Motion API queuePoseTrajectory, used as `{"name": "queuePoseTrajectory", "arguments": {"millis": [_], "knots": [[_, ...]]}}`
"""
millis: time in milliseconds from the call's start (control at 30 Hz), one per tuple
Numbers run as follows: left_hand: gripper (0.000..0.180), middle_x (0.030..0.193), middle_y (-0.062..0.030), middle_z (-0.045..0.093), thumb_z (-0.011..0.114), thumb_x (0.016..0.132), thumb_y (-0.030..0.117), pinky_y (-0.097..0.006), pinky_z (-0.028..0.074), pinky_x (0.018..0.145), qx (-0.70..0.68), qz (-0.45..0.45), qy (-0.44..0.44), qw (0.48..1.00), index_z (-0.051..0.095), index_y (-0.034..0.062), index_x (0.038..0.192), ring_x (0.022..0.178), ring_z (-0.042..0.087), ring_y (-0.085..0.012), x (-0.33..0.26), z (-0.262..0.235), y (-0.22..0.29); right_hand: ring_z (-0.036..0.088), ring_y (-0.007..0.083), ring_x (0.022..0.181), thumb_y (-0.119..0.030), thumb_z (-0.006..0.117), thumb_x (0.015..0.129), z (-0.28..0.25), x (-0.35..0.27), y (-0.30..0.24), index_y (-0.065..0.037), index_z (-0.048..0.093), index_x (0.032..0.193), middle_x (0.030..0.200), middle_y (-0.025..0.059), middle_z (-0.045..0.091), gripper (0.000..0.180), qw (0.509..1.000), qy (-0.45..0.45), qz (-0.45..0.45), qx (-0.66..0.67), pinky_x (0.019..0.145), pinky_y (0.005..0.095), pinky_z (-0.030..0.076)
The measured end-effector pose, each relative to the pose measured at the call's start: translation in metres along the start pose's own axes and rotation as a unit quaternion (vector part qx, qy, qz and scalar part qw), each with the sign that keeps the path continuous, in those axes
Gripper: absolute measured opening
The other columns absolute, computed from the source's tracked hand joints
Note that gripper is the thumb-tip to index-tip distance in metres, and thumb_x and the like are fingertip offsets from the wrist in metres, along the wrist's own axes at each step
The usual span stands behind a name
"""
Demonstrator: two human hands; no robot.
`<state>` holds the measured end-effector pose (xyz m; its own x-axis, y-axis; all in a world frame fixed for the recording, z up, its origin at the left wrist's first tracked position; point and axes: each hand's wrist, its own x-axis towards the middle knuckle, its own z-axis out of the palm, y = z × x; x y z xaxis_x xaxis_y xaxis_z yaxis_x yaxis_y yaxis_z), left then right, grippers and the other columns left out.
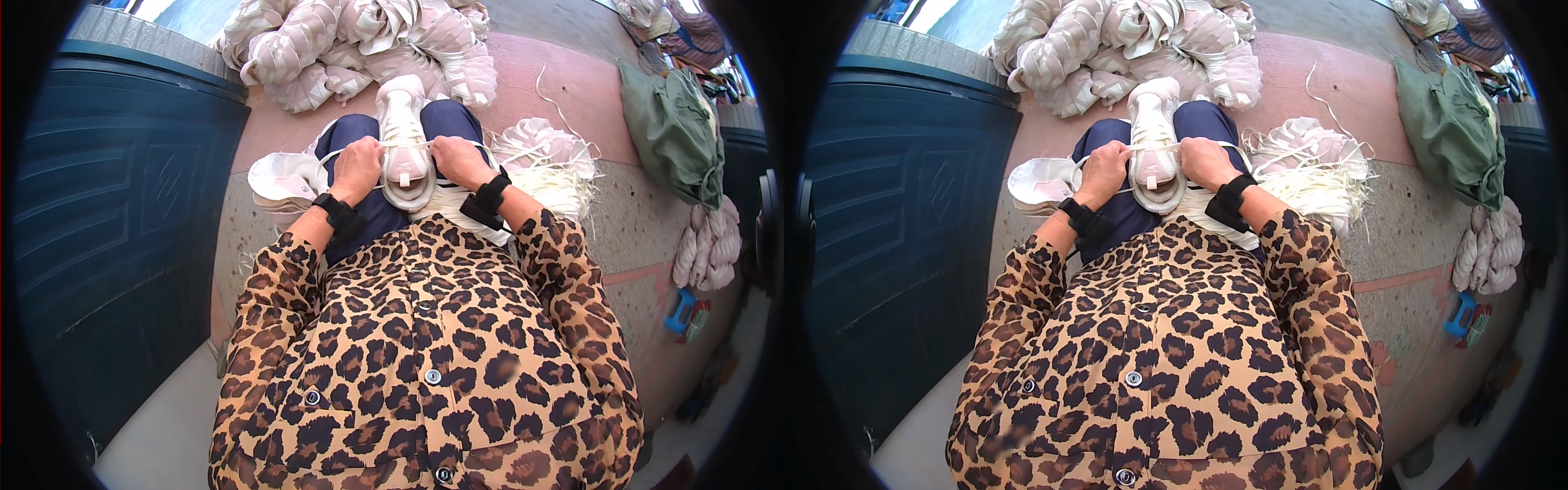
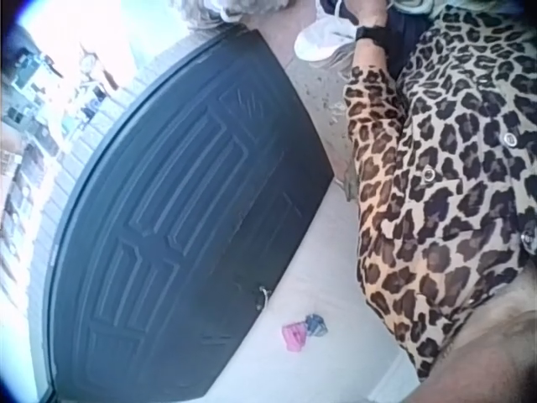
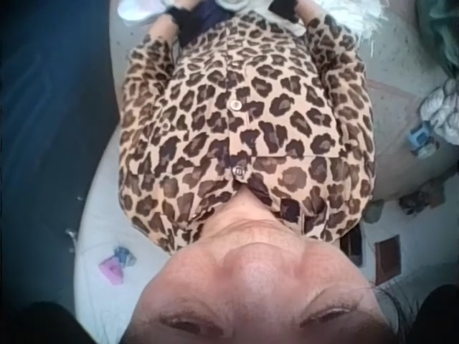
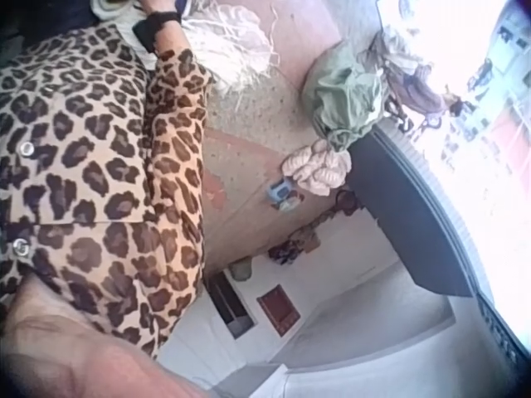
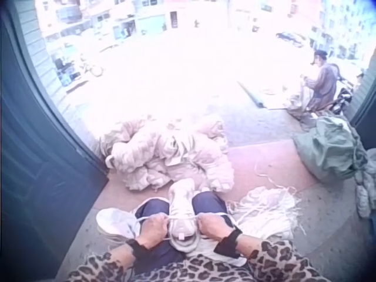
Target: Lacing a pair of white sneakers while sitting on the floor.
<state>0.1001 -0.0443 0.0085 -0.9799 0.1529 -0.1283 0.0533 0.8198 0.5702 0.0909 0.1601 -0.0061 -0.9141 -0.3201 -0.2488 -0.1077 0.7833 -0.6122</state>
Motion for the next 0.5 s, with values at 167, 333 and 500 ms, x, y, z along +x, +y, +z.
{"name": "queuePoseTrajectory", "arguments": {"millis": [167,333,500], "knots": [[0.018,0.07,-0.0135,0.06,0.057,0.079,0.022,-0.04,0.042,0.062,0.123,0.062,0.048,0.989,0.061,0.0051,0.078,0.072,0.055,-0.0288,-0.004,-0.003,0.007,0.062,0.0302,0.072,-0.007,0.052,0.072,0.0,0.005,-0.009,-0.001,0.06,0.076,0.077,0.0189,0.061,0.011,0.982,0.013,-0.088,-0.165,0.061,0.037,0.049],[0.028,0.077,-0.0082,0.061,0.062,0.074,0.032,-0.038,0.04,0.066,0.238,0.06,0.064,0.967,0.062,0.0048,0.08,0.08,0.05,-0.0241,-0.022,-0.012,0.023,0.063,0.0252,0.071,-0.007,0.053,0.07,-0.003,0.009,-0.009,-0.005,0.061,0.073,0.074,0.0154,0.062,0.009,0.948,0.026,-0.196,-0.249,0.056,0.033,0.049],[0.026,0.081,-0.0093,0.061,0.064,0.071,0.028,-0.038,0.04,0.069,0.209,0.049,0.069,0.974,0.062,0.0037,0.08,0.082,0.05,-0.0253,-0.024,-0.006,0.016,0.058,0.023,0.076,-0.013,0.056,0.07,-0.011,0.004,-0.017,-0.009,0.063,0.068,0.074,0.0069,0.059,0.008,0.959,0.018,-0.144,-0.241,0.062,0.037,0.043]]}}
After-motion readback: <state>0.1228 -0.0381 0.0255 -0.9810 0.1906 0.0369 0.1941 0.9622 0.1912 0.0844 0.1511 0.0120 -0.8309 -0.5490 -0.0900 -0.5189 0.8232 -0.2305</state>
